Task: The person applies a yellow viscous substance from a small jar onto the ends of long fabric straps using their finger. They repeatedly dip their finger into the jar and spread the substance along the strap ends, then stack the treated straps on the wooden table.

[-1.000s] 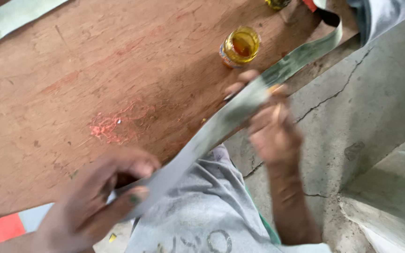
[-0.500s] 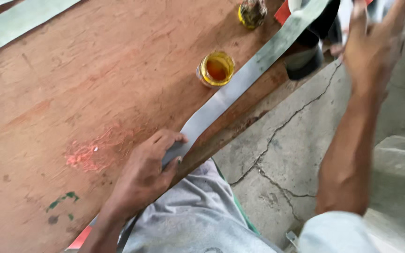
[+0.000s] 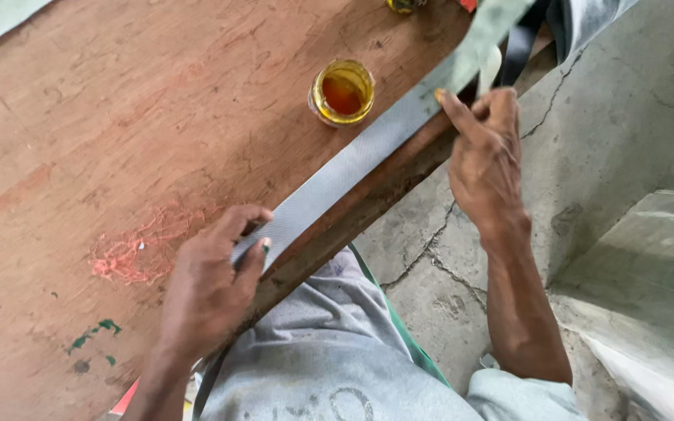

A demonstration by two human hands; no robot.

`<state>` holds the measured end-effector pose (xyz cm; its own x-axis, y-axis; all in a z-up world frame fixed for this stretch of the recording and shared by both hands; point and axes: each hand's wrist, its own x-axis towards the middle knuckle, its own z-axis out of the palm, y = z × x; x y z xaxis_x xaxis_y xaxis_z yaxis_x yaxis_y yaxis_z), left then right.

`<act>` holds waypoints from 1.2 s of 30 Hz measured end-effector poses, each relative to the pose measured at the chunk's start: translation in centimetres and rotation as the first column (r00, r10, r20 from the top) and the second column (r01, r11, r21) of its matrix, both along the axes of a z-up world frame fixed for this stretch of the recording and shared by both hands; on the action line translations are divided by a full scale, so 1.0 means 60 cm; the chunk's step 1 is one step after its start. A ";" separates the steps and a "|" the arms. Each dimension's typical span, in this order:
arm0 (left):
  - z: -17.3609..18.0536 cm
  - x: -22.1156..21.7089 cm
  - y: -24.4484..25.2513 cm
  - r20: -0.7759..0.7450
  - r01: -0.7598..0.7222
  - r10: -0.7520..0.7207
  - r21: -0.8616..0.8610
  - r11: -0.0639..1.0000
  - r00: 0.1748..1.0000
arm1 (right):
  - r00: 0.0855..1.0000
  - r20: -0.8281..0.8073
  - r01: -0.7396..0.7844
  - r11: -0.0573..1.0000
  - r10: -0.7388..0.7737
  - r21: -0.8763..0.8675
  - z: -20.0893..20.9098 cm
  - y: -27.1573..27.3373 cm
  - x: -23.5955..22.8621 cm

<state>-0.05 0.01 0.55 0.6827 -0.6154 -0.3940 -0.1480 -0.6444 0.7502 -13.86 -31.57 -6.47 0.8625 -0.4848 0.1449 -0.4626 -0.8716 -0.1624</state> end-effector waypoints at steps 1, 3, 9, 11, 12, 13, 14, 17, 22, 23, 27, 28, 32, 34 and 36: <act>-0.003 -0.002 0.012 0.102 0.028 -0.016 -0.121 0.992 0.995 | 1.000 -0.001 0.029 0.998 -0.029 0.061 0.001 0.011 -0.014; -0.007 -0.007 0.032 0.098 0.016 -0.012 -0.044 0.999 0.995 | 0.999 0.017 0.026 0.993 -0.029 0.115 0.003 0.029 -0.037; -0.016 -0.023 0.058 0.126 0.024 -0.024 -0.003 1.000 0.992 | 0.996 0.093 -0.019 0.989 0.006 0.145 -0.021 0.053 -0.057; -0.017 -0.027 0.063 0.140 0.021 -0.018 -0.016 1.000 0.990 | 0.994 0.108 -0.027 0.984 0.008 0.177 -0.024 0.055 -0.062; -0.018 -0.028 0.065 0.144 0.015 -0.010 -0.032 0.999 0.990 | 0.994 0.113 -0.027 0.984 0.008 0.174 -0.024 0.056 -0.065; -0.018 -0.030 0.067 0.146 0.008 -0.001 -0.046 0.999 0.989 | 0.993 0.116 -0.029 0.984 0.009 0.173 -0.024 0.058 -0.069; -0.018 -0.031 0.070 0.143 0.005 0.002 -0.049 0.999 0.990 | 0.993 0.120 -0.031 0.985 0.010 0.172 -0.024 0.059 -0.071; -0.018 -0.032 0.072 0.140 0.003 0.004 -0.053 0.999 0.990 | 0.990 0.133 -0.065 0.984 0.044 0.163 -0.027 0.059 -0.075; -0.015 -0.031 0.070 0.134 0.002 -0.002 0.006 1.000 0.991 | 0.998 0.056 -0.031 0.986 0.022 0.166 -0.029 0.059 -0.071; -0.015 -0.032 0.070 0.129 -0.011 0.013 -0.017 1.000 0.992 | 0.999 0.036 -0.024 0.987 0.019 0.156 -0.030 0.060 -0.069; -0.015 -0.035 0.074 0.146 -0.020 0.029 -0.061 0.998 0.989 | 0.999 0.035 0.018 0.976 -0.026 0.215 -0.018 0.068 -0.070; -0.014 -0.034 0.074 0.162 -0.007 0.018 -0.065 0.998 0.987 | 0.999 0.041 0.025 0.976 -0.035 0.218 -0.016 0.071 -0.070; -0.018 -0.032 0.072 0.167 0.003 0.009 -0.069 0.998 0.986 | 0.994 0.106 -0.012 0.979 -0.010 0.203 -0.017 0.071 -0.068; -0.021 -0.033 0.072 0.214 0.022 -0.002 -0.088 0.996 0.977 | 0.995 0.099 0.003 0.975 -0.026 0.224 -0.017 0.069 -0.066; -0.026 -0.036 0.065 0.182 0.034 -0.044 0.057 0.998 0.982 | 0.995 0.085 0.024 0.970 -0.046 0.240 -0.014 0.066 -0.061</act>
<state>-2.24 3.93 -0.99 0.7223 -0.6245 -0.2972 -0.3056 -0.6737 0.6728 -17.49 -27.60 -7.33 0.8333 -0.5443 0.0971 -0.4662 -0.7861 -0.4059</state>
